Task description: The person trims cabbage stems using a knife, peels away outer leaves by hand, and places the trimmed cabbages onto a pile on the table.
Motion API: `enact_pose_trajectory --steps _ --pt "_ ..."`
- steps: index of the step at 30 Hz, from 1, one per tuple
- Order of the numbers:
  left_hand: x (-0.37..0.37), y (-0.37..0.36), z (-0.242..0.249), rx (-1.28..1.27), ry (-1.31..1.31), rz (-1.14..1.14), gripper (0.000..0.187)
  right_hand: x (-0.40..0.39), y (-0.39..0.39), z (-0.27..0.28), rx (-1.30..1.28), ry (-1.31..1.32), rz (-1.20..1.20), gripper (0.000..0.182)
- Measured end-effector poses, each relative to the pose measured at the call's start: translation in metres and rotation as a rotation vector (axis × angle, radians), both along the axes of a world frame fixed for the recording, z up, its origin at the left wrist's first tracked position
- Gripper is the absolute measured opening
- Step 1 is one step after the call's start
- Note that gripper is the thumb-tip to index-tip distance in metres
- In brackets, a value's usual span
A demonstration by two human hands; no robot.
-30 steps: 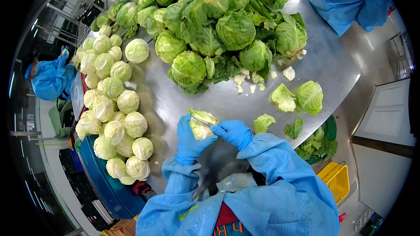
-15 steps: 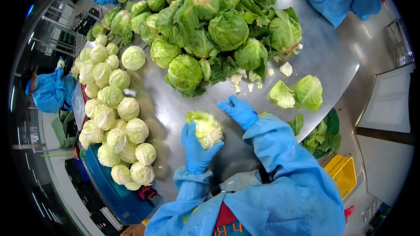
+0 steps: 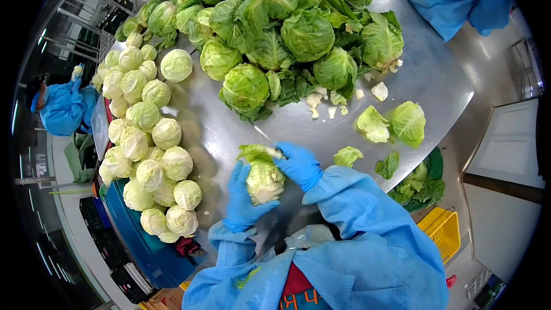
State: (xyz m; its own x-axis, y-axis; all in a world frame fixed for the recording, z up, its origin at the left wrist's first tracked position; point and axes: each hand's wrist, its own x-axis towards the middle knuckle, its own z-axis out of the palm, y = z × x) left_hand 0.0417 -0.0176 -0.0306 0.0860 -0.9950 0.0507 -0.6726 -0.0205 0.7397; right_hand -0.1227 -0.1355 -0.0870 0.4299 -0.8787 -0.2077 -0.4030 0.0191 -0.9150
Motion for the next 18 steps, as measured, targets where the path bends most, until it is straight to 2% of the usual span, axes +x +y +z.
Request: enact_pose_trajectory --steps 2,3,5,7,9,10,11,12,14,15,17,18 --pt "0.003 0.003 0.0 0.031 0.253 0.065 0.108 -0.009 -0.007 -0.011 -0.004 -0.013 -0.115 0.032" --pt "0.013 0.006 -0.003 0.035 0.157 0.007 0.111 -0.016 -0.01 -0.021 0.049 0.127 -0.137 0.03" --pt "0.016 0.01 -0.003 0.013 0.309 -0.006 0.116 -0.039 0.0 -0.041 0.051 0.158 -0.247 0.029" --pt "0.018 0.019 -0.004 0.022 0.406 0.052 0.12 -0.073 0.006 -0.069 -0.033 0.045 -0.454 0.03" --pt "0.022 0.028 -0.01 0.06 0.446 0.158 0.123 -0.12 -0.002 -0.07 -0.008 0.261 -0.566 0.036" --pt "0.019 0.028 -0.015 0.027 0.446 0.212 0.122 -0.137 -0.01 -0.039 0.104 0.412 -0.551 0.042" --pt "0.013 0.027 -0.021 -0.005 0.449 0.262 0.121 -0.159 -0.01 -0.053 -0.14 0.305 -0.606 0.048" --pt "0.009 0.026 -0.024 -0.033 0.452 0.309 0.12 -0.161 -0.01 -0.025 -0.453 0.474 -0.607 0.051" --pt "0.006 0.018 -0.018 -0.001 0.238 0.25 0.118 -0.144 -0.011 0.034 -0.571 0.449 -0.654 0.052" --pt "0.005 0.013 -0.012 0.019 0.13 0.219 0.117 -0.133 -0.006 0.038 -0.469 0.378 -0.614 0.049" --pt "-0.001 0.002 0.002 0.108 0.076 0.15 0.114 -0.108 0.006 0.045 -0.267 0.23 -0.543 0.042" --pt "-0.003 -0.005 0.01 0.149 0.044 0.11 0.113 -0.093 0.013 0.046 -0.212 0.22 -0.399 0.031"
